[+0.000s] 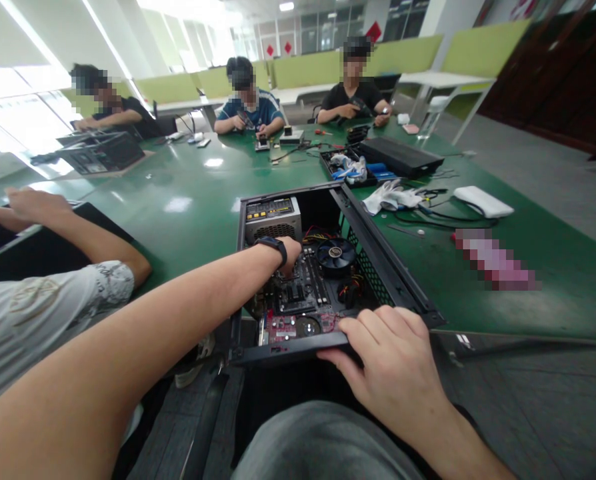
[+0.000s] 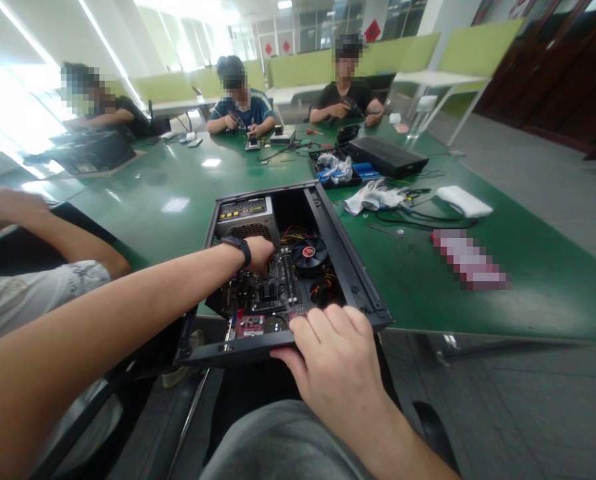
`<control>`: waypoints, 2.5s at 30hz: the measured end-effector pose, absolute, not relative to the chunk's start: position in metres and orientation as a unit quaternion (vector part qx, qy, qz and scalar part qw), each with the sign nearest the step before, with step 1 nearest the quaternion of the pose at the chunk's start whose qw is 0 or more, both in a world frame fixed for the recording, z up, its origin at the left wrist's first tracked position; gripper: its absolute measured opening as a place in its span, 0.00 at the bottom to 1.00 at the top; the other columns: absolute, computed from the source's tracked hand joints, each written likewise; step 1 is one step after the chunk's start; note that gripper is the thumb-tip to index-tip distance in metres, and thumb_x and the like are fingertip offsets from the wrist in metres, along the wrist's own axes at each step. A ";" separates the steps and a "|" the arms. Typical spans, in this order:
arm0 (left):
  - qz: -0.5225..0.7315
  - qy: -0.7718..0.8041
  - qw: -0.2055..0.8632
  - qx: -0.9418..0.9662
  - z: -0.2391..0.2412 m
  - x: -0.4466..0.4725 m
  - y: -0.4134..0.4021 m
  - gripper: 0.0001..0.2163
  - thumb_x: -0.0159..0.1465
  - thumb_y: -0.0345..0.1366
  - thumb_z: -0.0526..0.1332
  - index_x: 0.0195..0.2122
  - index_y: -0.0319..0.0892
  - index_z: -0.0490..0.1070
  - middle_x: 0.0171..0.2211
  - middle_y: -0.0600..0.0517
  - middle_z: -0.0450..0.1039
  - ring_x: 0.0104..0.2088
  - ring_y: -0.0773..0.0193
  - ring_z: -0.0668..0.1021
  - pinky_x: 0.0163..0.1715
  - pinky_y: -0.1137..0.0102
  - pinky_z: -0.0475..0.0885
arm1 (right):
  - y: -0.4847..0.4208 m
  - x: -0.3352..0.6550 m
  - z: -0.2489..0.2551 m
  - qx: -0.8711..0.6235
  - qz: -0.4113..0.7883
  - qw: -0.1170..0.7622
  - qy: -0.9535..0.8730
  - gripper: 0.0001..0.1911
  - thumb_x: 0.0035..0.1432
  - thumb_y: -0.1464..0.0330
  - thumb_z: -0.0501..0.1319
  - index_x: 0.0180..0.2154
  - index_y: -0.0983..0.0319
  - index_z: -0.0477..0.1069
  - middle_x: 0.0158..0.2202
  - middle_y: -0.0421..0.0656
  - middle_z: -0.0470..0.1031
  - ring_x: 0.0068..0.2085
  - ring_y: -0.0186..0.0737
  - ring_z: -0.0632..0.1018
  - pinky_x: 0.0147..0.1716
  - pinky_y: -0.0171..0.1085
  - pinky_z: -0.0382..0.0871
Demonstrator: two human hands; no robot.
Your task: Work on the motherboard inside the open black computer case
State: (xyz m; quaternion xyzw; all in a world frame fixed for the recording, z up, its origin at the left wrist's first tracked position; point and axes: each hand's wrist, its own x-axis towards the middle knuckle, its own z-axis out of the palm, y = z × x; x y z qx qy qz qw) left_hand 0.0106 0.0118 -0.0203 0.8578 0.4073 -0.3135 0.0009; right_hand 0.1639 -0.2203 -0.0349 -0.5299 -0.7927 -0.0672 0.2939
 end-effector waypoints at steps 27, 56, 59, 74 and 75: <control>-0.292 0.423 -0.001 0.857 -0.018 0.012 0.009 0.19 0.51 0.41 0.72 0.43 0.38 0.81 0.43 0.41 0.81 0.46 0.52 0.81 0.46 0.69 0.74 | -0.221 0.163 -0.034 -0.537 -0.062 0.290 -0.790 0.12 0.61 0.57 0.63 0.36 0.59 0.72 0.31 0.41 0.71 0.36 0.42 0.66 0.42 0.44 0.53; -0.298 0.424 -0.004 0.855 -0.020 0.014 0.012 0.23 0.49 0.41 0.73 0.45 0.37 0.81 0.44 0.38 0.80 0.47 0.49 0.81 0.47 0.67 0.75 | -0.220 0.163 -0.034 -0.538 -0.066 0.287 -0.790 0.12 0.61 0.57 0.63 0.37 0.58 0.71 0.31 0.41 0.71 0.36 0.43 0.66 0.42 0.45 0.53; -0.289 0.429 0.002 0.856 -0.020 0.014 0.012 0.23 0.48 0.41 0.74 0.45 0.38 0.81 0.44 0.38 0.80 0.47 0.48 0.80 0.47 0.66 0.75 | -0.221 0.163 -0.034 -0.538 -0.068 0.286 -0.790 0.12 0.62 0.56 0.62 0.37 0.58 0.71 0.31 0.41 0.71 0.36 0.43 0.66 0.41 0.45 0.53; -0.295 0.419 0.004 0.859 -0.015 0.016 0.007 0.21 0.49 0.39 0.73 0.44 0.36 0.81 0.45 0.39 0.80 0.47 0.50 0.80 0.47 0.68 0.74 | -0.220 0.162 -0.033 -0.538 -0.070 0.284 -0.791 0.11 0.61 0.58 0.63 0.36 0.58 0.71 0.30 0.41 0.70 0.36 0.44 0.65 0.41 0.45 0.53; -0.299 0.415 -0.002 0.859 -0.015 0.016 0.007 0.22 0.50 0.40 0.72 0.45 0.36 0.81 0.45 0.39 0.80 0.47 0.50 0.80 0.46 0.68 0.74 | -0.220 0.163 -0.033 -0.538 -0.072 0.284 -0.791 0.11 0.61 0.58 0.63 0.36 0.58 0.70 0.30 0.41 0.70 0.36 0.44 0.65 0.41 0.45 0.53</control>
